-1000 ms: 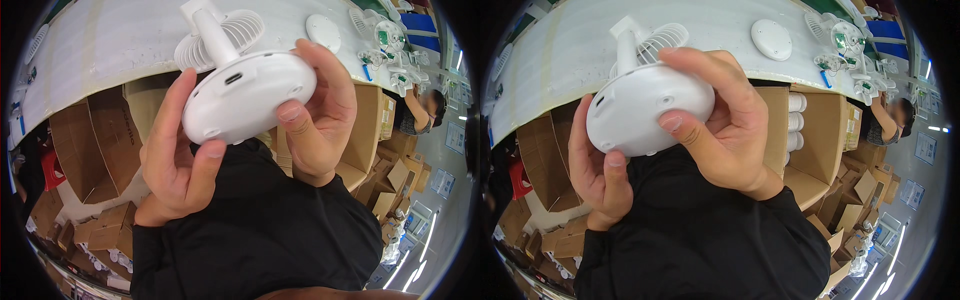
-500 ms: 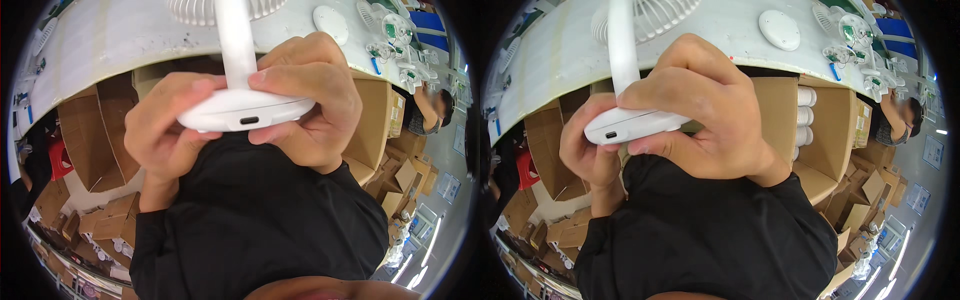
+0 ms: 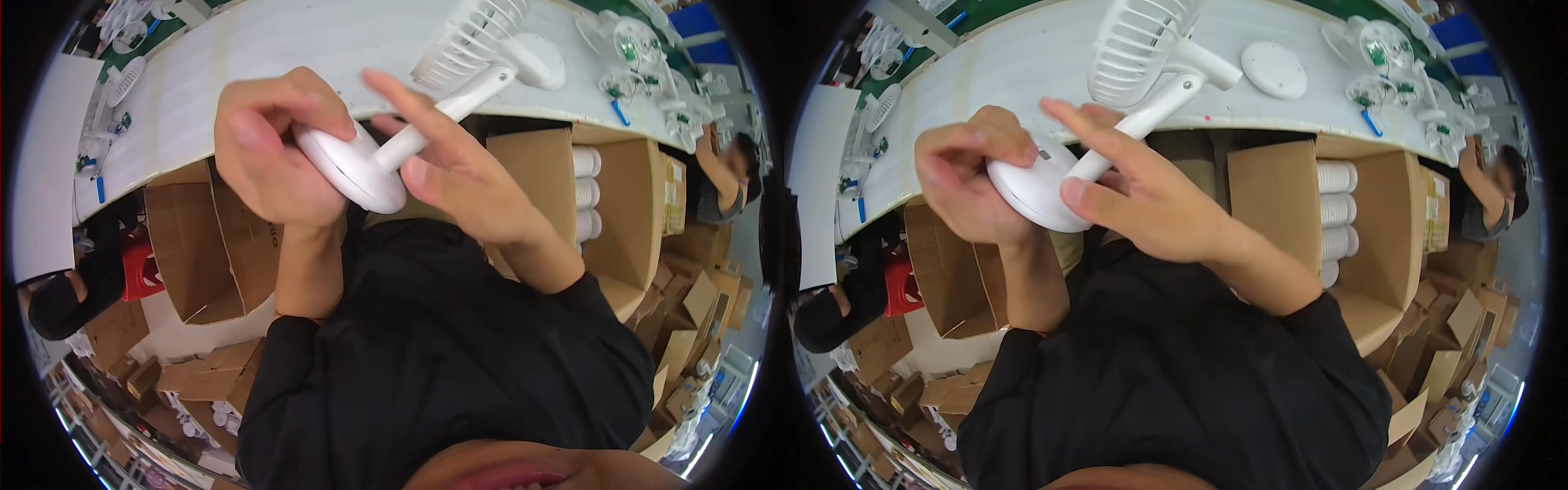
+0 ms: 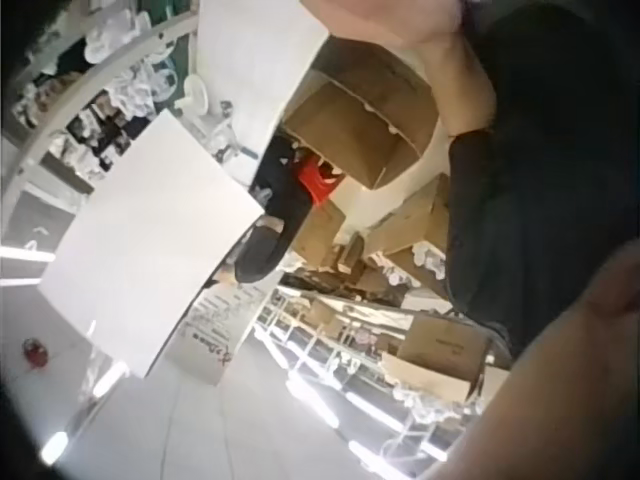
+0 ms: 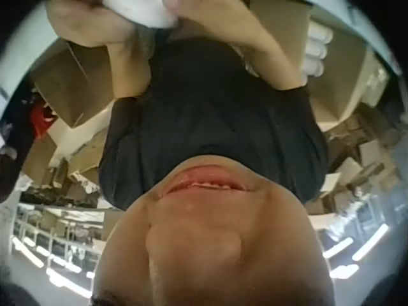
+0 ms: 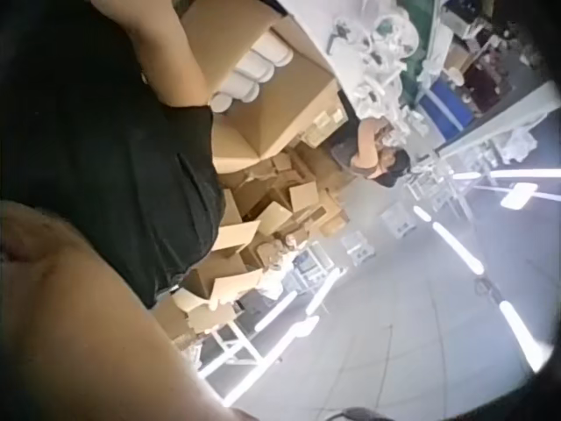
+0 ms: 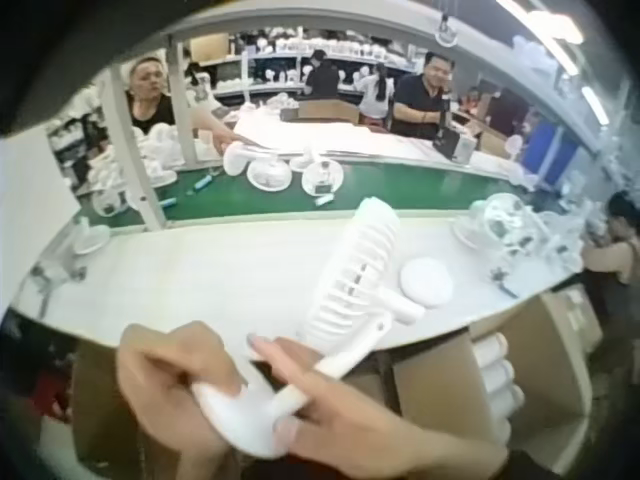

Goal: Assembling the internal circuit boards, batteries, and plastic housing of small portable electric fans on a factory production line.

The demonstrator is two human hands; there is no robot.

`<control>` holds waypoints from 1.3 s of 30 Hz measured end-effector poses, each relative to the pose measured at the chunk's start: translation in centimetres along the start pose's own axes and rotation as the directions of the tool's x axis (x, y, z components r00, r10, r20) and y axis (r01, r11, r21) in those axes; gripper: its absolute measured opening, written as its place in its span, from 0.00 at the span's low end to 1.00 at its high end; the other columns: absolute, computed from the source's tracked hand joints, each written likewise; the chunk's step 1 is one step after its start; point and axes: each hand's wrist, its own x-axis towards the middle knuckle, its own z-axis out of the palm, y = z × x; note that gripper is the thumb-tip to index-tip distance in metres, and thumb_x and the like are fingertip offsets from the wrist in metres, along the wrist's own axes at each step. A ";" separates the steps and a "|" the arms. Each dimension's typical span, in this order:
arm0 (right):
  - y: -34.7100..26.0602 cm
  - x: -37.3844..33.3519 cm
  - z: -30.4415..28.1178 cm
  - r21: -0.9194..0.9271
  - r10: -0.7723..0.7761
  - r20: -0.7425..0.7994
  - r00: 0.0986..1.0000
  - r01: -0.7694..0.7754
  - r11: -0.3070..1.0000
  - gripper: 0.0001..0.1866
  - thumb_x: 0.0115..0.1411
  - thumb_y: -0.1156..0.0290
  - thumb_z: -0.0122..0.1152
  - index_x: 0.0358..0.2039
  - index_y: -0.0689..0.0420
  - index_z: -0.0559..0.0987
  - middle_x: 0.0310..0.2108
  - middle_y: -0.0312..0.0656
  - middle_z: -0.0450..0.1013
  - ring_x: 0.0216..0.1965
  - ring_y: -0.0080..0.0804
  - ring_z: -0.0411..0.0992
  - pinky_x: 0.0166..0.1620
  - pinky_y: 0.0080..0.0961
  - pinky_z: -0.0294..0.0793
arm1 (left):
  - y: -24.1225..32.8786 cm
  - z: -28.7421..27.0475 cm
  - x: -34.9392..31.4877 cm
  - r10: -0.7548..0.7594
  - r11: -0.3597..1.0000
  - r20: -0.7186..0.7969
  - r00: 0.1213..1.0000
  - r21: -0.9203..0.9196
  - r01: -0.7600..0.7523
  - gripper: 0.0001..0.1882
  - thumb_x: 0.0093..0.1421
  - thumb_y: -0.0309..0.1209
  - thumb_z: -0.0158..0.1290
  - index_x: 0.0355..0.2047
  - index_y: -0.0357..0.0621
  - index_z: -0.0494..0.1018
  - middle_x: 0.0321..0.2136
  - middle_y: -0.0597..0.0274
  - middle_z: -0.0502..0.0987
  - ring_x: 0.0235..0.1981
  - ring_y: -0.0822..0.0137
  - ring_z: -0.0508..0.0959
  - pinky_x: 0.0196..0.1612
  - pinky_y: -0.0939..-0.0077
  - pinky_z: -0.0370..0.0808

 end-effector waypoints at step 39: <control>2.1 0.1 3.1 0.420 0.031 0.236 0.971 -0.131 0.898 0.50 0.55 0.70 0.69 0.72 0.56 0.47 0.65 0.50 0.56 0.63 0.38 0.58 0.62 0.28 0.60 | 3.1 0.2 -1.3 -0.177 0.981 0.017 0.984 0.079 0.175 0.36 0.72 0.53 0.26 0.17 0.44 0.70 0.15 0.64 0.68 0.17 0.72 0.61 0.24 0.80 0.57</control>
